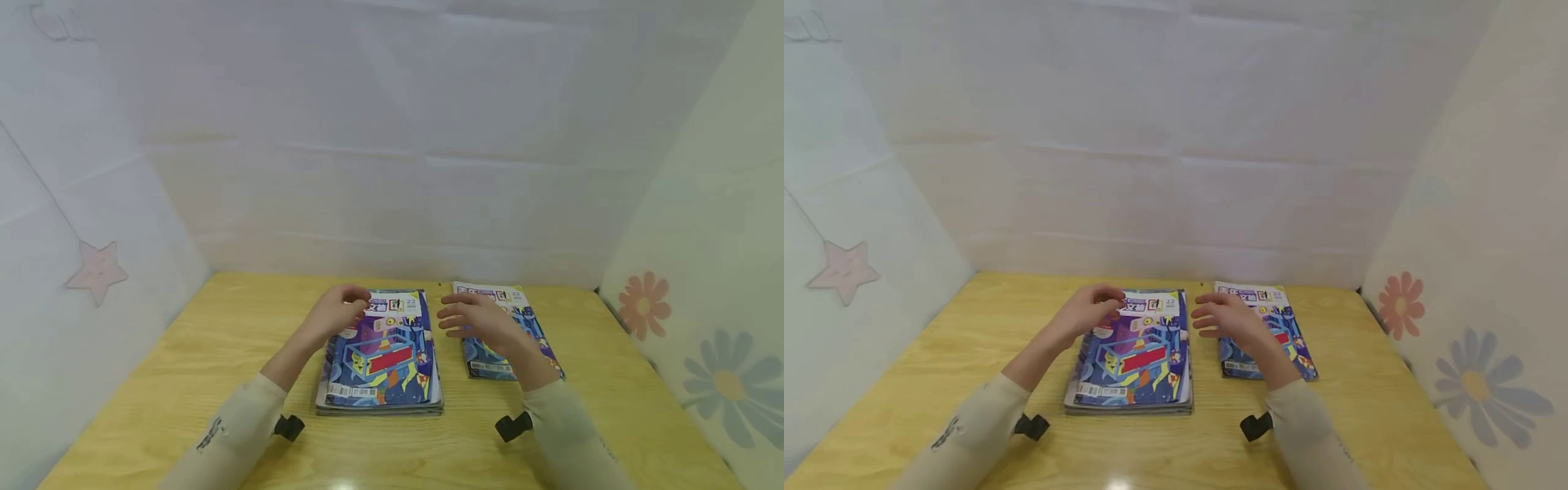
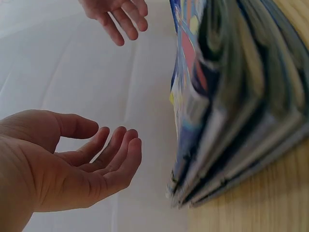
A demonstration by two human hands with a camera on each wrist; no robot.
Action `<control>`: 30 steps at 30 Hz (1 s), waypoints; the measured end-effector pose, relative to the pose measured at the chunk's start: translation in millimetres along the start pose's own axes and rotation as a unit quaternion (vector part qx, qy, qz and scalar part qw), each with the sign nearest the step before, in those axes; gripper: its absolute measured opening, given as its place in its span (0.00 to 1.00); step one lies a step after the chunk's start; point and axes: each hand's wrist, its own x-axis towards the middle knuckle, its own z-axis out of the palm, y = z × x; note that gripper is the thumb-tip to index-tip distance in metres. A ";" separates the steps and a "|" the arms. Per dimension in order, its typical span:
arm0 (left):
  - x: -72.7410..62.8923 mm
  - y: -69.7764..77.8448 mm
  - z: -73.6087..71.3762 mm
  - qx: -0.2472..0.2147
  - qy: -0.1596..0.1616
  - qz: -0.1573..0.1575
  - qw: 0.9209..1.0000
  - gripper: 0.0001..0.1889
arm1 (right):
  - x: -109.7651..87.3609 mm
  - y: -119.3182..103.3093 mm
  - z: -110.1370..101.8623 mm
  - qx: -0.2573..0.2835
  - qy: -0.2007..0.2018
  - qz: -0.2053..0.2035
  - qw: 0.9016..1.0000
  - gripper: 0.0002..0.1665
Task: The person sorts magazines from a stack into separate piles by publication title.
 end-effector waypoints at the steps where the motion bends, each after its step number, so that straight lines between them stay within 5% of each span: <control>1: -1.4 -1.8 -1.6 0.002 0.005 0.000 1.000 0.15 | 0.8 2.7 1.6 -0.004 0.001 0.004 1.000 0.26; 10: -2.7 -22.3 -14.6 0.073 0.070 -0.002 0.995 0.16 | 7.8 18.4 16.8 -0.067 0.032 0.022 0.997 0.25; 21: -3.3 -26.8 -14.6 0.200 -0.026 -0.041 0.979 0.20 | 5.7 32.2 33.1 -0.176 0.071 0.041 0.981 0.28; 26: -3.9 -24.2 -13.0 0.194 -0.016 -0.041 0.980 0.22 | 8.0 32.5 30.9 -0.191 0.079 0.050 0.977 0.29; 30: -2.0 -28.6 -11.0 0.111 -0.012 -0.077 0.991 0.23 | 10.2 35.7 27.2 -0.196 0.072 0.055 0.976 0.28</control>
